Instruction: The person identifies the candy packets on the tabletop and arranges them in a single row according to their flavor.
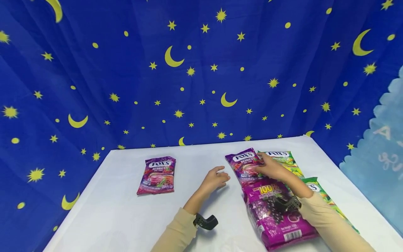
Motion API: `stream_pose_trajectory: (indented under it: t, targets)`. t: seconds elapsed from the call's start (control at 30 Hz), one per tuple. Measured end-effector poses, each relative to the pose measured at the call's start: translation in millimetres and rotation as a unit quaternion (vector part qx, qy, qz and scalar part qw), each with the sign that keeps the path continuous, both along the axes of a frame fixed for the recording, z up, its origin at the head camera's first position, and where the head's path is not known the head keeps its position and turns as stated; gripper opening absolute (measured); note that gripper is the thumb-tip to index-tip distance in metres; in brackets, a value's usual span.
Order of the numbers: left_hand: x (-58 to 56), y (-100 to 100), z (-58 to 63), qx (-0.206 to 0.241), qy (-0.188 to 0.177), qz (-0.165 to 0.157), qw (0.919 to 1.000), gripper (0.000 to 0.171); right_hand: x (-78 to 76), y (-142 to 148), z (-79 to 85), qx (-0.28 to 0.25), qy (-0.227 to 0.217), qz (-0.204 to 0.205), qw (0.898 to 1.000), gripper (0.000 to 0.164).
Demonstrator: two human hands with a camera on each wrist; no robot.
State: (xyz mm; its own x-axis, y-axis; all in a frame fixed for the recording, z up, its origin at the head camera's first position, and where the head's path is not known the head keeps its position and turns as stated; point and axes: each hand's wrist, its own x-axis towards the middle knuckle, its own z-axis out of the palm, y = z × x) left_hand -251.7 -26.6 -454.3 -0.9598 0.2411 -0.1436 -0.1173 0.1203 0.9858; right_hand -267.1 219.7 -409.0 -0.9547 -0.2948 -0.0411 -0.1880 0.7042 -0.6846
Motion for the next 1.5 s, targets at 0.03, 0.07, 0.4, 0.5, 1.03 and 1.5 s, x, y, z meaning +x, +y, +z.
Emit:
stream_pose_trajectory:
  t: [0.03,0.07,0.4,0.5,1.03,1.5]
  targets:
    - [-0.3,2,-1.3,0.005,-0.003,-0.003,1.0000,0.061,0.2,1,-0.6,0.004,-0.001,-0.008,1.000,0.072]
    - [-0.5,4,-2.4,0.011,-0.006,-0.009,0.9999,0.062,0.3,2,-1.2,0.007,-0.003,-0.016,1.000,0.071]
    - [-2.5,17,-6.4,0.061,-0.031,-0.055,0.9961,0.072,-8.8,9,-3.4,0.034,-0.005,-0.041,0.999,0.067]
    - [-2.3,21,-9.2,0.078,-0.027,-0.048,0.9955,0.072,-12.1,12,-5.8,0.042,-0.018,-0.040,0.998,0.067]
    - [-6.0,29,-13.9,0.071,-0.023,-0.025,0.9969,0.070,-32.5,20,-15.9,-0.017,-0.125,-0.012,0.992,0.062]
    - [-7.5,26,-14.6,-0.026,0.030,0.053,0.9978,0.055,-31.6,15,-15.2,-0.142,-0.222,-0.041,0.964,0.065]
